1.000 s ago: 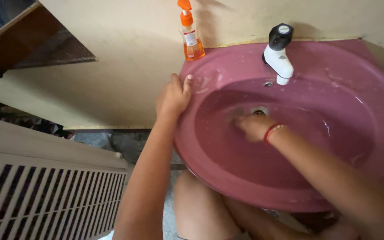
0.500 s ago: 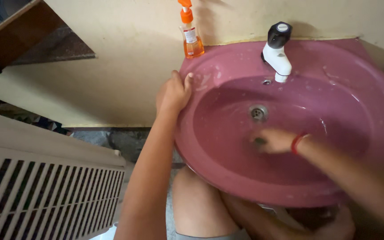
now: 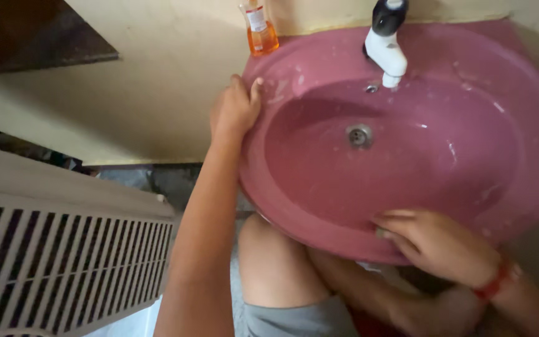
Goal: The person scrubs a pink sink with a sponge, then applies liquid soap from a bottle and continues scrubbing the sink basin and faucet area.
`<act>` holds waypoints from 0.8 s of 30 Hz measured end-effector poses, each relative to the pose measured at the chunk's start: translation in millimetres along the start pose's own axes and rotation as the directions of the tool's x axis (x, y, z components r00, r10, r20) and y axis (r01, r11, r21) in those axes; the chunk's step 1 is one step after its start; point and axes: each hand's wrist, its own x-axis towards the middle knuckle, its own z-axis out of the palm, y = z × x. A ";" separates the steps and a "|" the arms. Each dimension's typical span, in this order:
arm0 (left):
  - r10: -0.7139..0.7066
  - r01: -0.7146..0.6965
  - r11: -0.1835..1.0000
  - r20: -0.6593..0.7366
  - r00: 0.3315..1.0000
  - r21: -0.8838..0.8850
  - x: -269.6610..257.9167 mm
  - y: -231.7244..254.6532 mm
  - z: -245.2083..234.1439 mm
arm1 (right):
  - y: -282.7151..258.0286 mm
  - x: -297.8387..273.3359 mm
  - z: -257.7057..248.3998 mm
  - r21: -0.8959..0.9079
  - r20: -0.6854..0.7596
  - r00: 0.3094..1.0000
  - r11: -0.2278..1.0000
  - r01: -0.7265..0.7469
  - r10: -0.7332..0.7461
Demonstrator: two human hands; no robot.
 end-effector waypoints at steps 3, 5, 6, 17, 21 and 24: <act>0.038 -0.033 0.995 -0.047 0.998 0.093 1.1 1.3 1.6 | -9.5 -2.3 12.4 0.035 -0.142 0.986 0.996 -0.081 0.085; 0.061 -0.053 0.988 -0.049 0.997 0.142 -0.3 2.5 2.3 | -33.0 10.5 36.2 0.019 -0.238 0.965 0.993 0.116 -0.108; 0.057 -0.050 0.987 -0.044 0.997 0.152 -3.4 2.4 0.2 | -48.0 26.1 47.6 -0.069 -0.255 0.953 0.987 0.147 -0.160; -0.015 0.007 0.992 0.070 0.997 0.124 -23.0 12.3 -17.5 | -0.2 -36.1 36.7 -0.041 -0.285 0.953 0.995 0.091 -0.099; -0.016 0.010 0.994 0.050 0.999 0.107 -23.7 14.3 -20.8 | 76.1 -100.3 -10.0 -0.316 -0.351 0.930 0.949 -0.009 -0.108; -0.031 0.015 0.982 0.079 0.996 0.189 -24.6 15.1 -20.2 | 121.0 -118.9 -42.4 -0.374 -0.469 0.883 0.902 -0.214 0.015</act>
